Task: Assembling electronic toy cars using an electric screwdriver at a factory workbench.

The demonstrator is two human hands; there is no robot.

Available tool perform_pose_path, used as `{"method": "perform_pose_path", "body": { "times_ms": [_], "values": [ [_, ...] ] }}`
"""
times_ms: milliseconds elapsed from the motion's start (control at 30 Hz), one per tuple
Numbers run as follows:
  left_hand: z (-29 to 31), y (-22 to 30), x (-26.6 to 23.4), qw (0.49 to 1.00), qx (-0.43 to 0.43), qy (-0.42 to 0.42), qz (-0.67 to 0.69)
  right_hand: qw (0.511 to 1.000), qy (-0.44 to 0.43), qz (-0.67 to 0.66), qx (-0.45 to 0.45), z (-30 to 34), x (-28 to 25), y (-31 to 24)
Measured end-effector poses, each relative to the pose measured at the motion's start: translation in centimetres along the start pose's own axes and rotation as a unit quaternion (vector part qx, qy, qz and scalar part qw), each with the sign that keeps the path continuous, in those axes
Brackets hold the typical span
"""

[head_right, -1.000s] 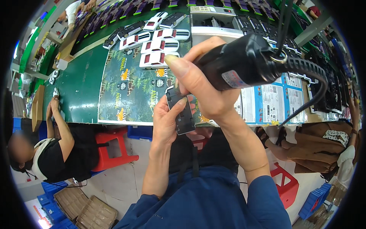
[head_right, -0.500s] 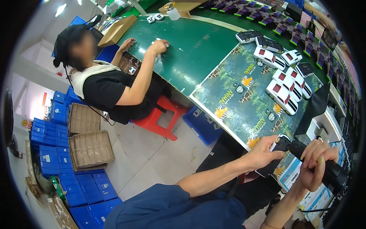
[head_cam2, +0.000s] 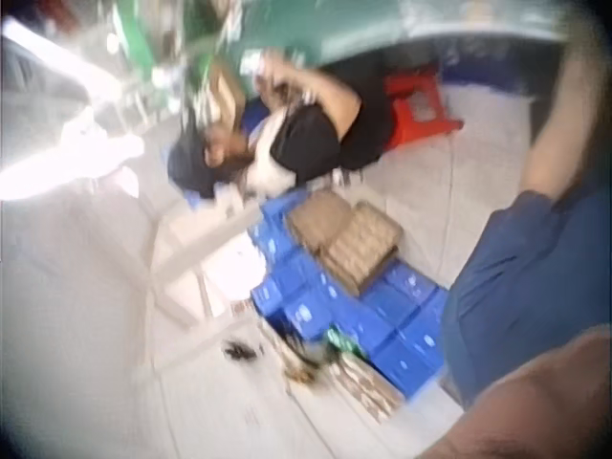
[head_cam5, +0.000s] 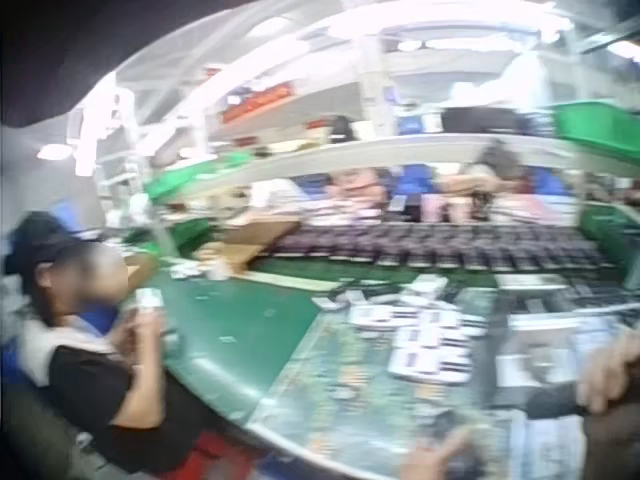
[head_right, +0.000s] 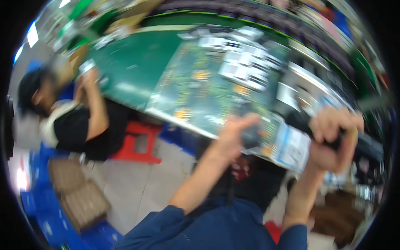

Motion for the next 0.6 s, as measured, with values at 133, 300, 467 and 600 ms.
{"method": "perform_pose_path", "body": {
  "times_ms": [133,300,467,600],
  "values": [
    [2.0,1.8,0.1,0.996,0.038,0.007,-0.086,0.983,0.014,0.158,-0.089,-2.6,-1.8,-0.1],
    [0.2,1.0,1.0,0.996,0.006,-0.014,-0.089,0.971,0.082,0.211,-0.078,-3.3,-3.4,-0.1],
    [0.3,0.6,1.3,0.996,0.007,-0.006,-0.084,0.955,0.080,0.275,-0.072,-3.0,-3.8,1.4],
    [0.5,0.5,1.1,0.996,0.008,0.003,-0.083,0.926,0.036,0.375,-0.017,-3.6,-2.5,1.3]
  ]
}}
Point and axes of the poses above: each hand's wrist, its own z-axis away from the middle knuckle, its own x-axis out of the palm, y = z × x, the point moved 1 cm from there along -z, towards the middle knuckle, and after that the axes turned 7 degrees about -x, right-handed, at the moved point
